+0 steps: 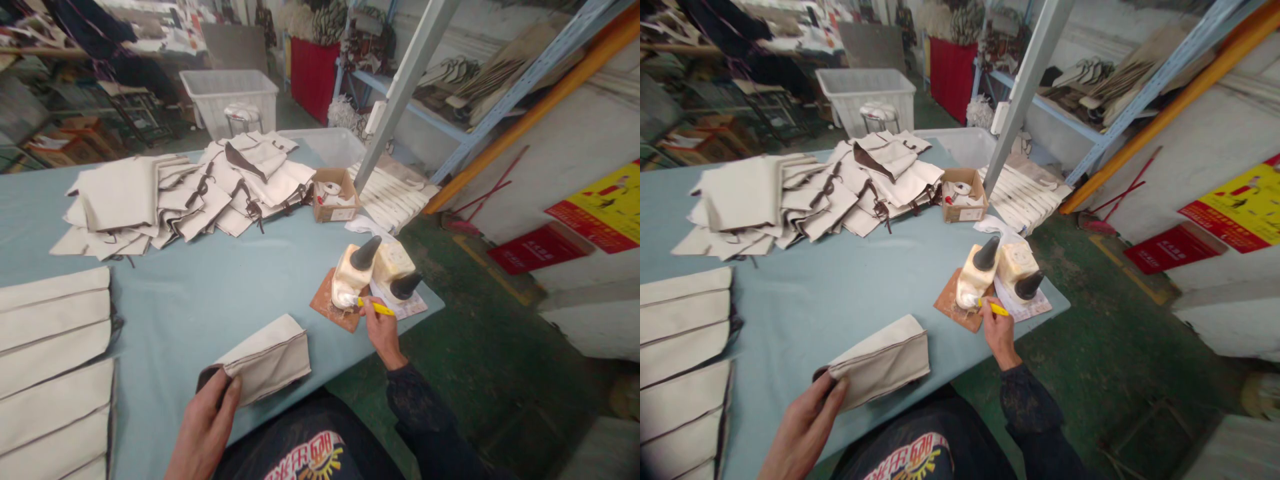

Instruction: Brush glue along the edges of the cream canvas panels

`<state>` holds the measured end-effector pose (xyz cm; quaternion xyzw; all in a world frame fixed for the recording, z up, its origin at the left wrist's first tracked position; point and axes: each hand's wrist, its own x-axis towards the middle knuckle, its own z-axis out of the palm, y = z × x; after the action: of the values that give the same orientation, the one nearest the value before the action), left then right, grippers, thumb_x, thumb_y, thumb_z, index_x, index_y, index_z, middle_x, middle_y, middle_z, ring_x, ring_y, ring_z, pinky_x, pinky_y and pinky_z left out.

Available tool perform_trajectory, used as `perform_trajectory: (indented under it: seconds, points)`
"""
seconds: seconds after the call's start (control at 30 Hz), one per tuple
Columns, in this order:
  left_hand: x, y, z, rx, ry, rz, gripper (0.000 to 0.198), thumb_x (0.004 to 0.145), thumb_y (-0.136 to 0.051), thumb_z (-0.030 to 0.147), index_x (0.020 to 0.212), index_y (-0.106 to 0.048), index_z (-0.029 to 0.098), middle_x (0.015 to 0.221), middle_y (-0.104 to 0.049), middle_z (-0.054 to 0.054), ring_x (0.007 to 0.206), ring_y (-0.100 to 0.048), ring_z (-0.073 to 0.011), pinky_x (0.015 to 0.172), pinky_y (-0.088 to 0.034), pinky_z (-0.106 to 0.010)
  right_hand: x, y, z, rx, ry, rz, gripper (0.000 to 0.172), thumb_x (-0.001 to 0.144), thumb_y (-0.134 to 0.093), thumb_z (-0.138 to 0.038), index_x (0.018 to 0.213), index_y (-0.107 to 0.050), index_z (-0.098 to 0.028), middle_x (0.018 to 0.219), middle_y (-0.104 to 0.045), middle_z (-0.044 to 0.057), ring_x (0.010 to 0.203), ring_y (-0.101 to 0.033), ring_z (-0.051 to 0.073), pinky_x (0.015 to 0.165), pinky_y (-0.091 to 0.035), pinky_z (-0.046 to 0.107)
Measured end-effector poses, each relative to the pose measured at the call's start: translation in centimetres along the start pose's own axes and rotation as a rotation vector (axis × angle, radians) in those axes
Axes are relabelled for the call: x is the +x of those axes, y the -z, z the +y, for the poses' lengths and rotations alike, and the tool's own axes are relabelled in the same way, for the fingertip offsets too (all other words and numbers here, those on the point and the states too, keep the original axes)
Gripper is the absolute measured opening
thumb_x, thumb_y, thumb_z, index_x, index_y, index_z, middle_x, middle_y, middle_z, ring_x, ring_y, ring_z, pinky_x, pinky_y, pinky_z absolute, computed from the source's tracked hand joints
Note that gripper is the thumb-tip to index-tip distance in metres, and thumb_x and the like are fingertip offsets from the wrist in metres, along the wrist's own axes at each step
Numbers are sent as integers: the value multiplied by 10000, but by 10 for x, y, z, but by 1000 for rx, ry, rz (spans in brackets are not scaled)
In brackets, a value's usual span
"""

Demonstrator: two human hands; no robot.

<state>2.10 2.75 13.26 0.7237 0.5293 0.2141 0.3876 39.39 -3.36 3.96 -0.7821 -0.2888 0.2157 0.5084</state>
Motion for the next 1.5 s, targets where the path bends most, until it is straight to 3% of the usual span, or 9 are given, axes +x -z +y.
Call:
perform_trajectory:
  seconds: [0.1, 0.27, 0.43, 0.67, 0.83, 1.03, 1.17, 1.33, 1.5]
  points:
    - [-2, -3, 5, -3, -14, -7, 402, 953, -540, 560, 1011, -725, 208, 872, -772, -55, 782, -719, -224, 734, -606, -269, 1, 13, -8, -142, 192, -271, 237, 897, -673, -453, 1010, -784, -276, 970, -772, 64, 957, -703, 277, 847, -518, 357]
    - [-8, -8, 10, 5, -17, 5, 398, 961, -525, 556, 964, -717, 207, 822, -753, -44, 746, -696, -214, 687, -585, -256, -5, 38, -10, -330, 378, -552, 262, 905, -624, -298, 1099, -800, -285, 970, -757, 78, 908, -689, 270, 790, -520, 350]
    - [-10, -11, 9, 18, -17, 1, 378, 971, -517, 534, 983, -708, 208, 658, -665, -5, 713, -684, -223, 659, -569, -256, -11, 48, -7, -445, 457, -594, 310, 1005, -523, -304, 1200, -762, -282, 1057, -742, 103, 975, -696, 294, 838, -533, 387]
    - [-10, -12, 11, 20, -40, -1, 378, 991, -507, 516, 1012, -707, 196, 780, -724, -29, 712, -690, -212, 649, -564, -260, -20, 55, -11, -449, 522, -592, 292, 1062, -487, -314, 1243, -715, -287, 1151, -751, 78, 1079, -711, 282, 954, -545, 398]
    - [-11, -12, 7, 36, -59, 8, 381, 1001, -495, 510, 984, -702, 190, 854, -757, -53, 702, -692, -202, 632, -561, -261, -20, 53, -15, -489, 570, -529, 298, 1044, -475, -212, 1251, -688, -243, 1145, -738, 101, 1070, -709, 279, 903, -548, 373]
    - [-9, -13, 4, 28, -84, -3, 365, 1006, -496, 499, 952, -690, 195, 836, -751, -48, 704, -700, -202, 630, -557, -261, -10, 39, -22, -653, 611, -648, 544, 875, -497, 33, 1308, -670, -248, 1071, -679, 83, 916, -673, 223, 756, -493, 290]
    - [-9, -12, 7, 12, -74, -3, 360, 1006, -492, 499, 908, -677, 207, 770, -724, -30, 685, -690, -202, 621, -554, -261, -11, 39, -27, -616, 631, -718, 469, 931, -511, -31, 1303, -687, -257, 1066, -687, 83, 933, -667, 228, 796, -499, 309]
    - [-8, -10, 7, -4, -43, -8, 391, 1001, -490, 525, 822, -647, 215, 741, -712, -29, 636, -660, -194, 581, -537, -255, -12, 37, -22, -52, 206, -601, 199, 918, -703, -299, 1097, -786, -266, 1042, -734, 69, 1000, -672, 265, 888, -523, 376]
    - [-5, -9, 4, -33, -40, -17, 375, 999, -508, 521, 924, -695, 204, 827, -743, -58, 711, -678, -214, 645, -560, -278, -19, 19, 5, 235, -139, -270, 429, 855, -736, -582, 1096, -751, -227, 882, -709, 38, 632, -600, 164, 532, -485, 272]
